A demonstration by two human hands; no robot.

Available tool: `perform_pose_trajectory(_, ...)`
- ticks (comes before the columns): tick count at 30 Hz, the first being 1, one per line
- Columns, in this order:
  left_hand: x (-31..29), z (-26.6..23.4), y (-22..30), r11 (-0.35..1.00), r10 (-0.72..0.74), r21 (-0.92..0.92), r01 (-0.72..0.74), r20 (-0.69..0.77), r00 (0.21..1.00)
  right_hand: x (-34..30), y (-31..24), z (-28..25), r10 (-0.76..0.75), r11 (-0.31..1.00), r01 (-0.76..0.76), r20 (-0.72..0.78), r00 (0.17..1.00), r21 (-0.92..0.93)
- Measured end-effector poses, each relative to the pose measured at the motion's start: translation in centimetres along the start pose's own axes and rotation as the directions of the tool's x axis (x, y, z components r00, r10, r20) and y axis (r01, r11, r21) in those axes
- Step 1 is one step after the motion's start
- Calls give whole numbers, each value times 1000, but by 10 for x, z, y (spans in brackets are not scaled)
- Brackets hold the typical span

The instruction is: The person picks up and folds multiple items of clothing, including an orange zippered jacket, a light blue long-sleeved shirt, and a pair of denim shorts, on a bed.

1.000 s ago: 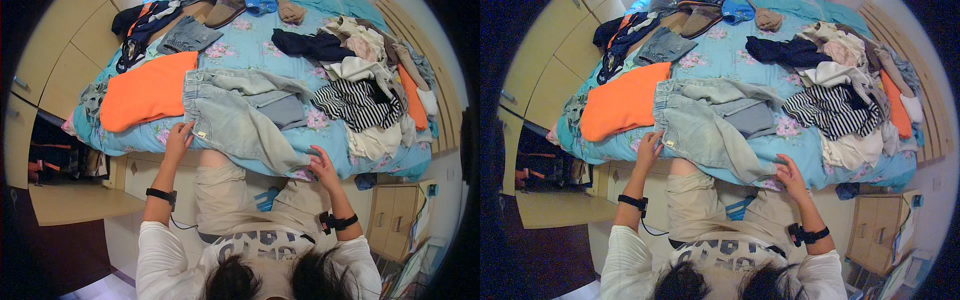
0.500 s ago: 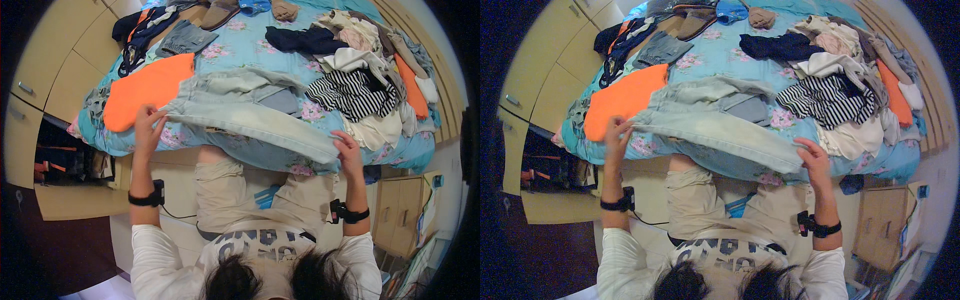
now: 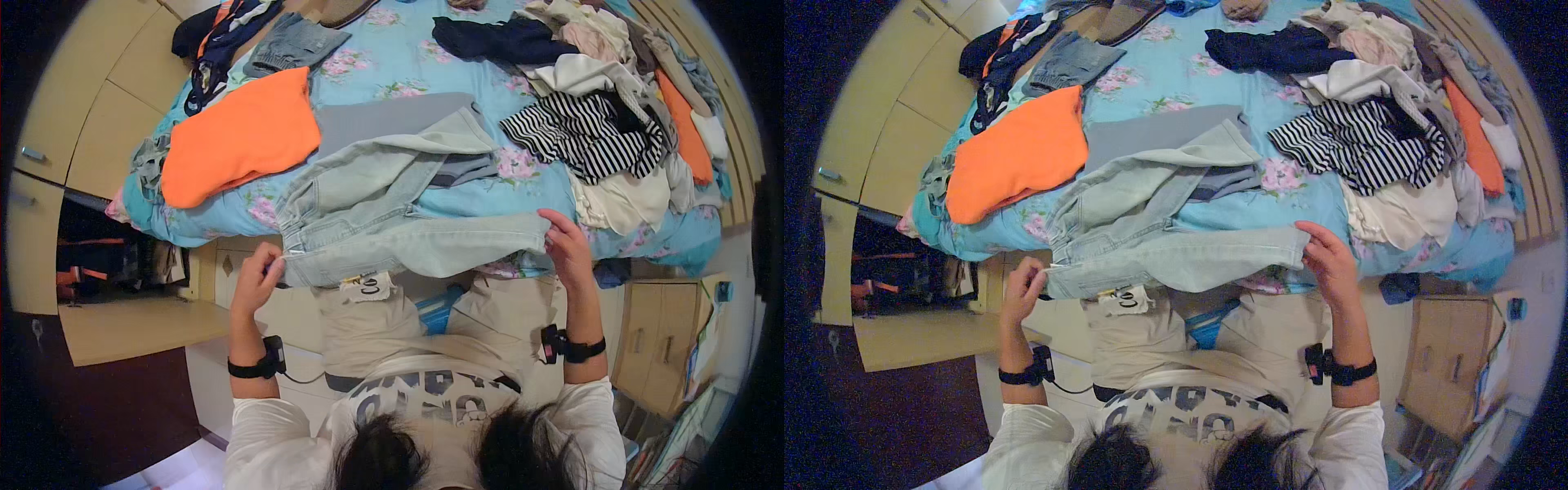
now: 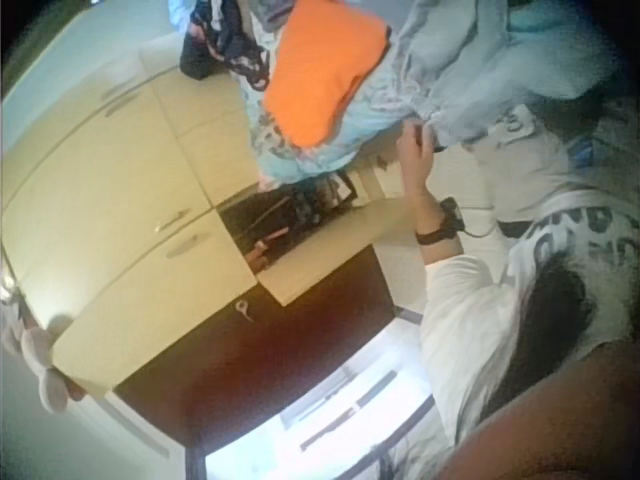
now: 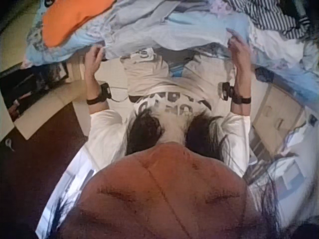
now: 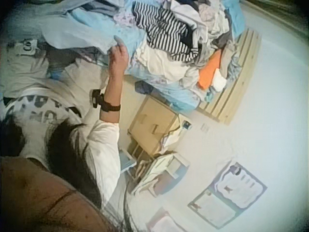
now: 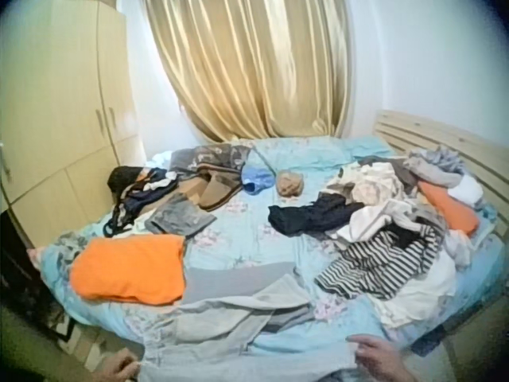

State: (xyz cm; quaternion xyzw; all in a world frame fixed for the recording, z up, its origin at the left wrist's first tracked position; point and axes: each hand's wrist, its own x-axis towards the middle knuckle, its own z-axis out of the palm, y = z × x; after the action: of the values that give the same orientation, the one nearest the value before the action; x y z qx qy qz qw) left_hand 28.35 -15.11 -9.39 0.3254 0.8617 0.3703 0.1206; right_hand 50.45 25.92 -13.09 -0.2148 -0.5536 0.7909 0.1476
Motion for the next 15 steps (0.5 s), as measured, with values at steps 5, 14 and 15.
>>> perform_pose_trajectory(5, 2, 24, -17, 997, -63, -32, 70, 165, 984, 33, 9, -11, -57, 650, 76, 52, 997, -756)
perform_pose_trajectory(14, 26, 13, -36, 987, 57, -160, -18, 243, 968, 132, 4, 52, -411, -11, 480, 442, 798, -877)
perform_pose_trajectory(15, 34, 11, -32, 995, 55, -86, -46, 103, 993, 141, 6, 51, -405, -17, 479, 444, 799, -878)
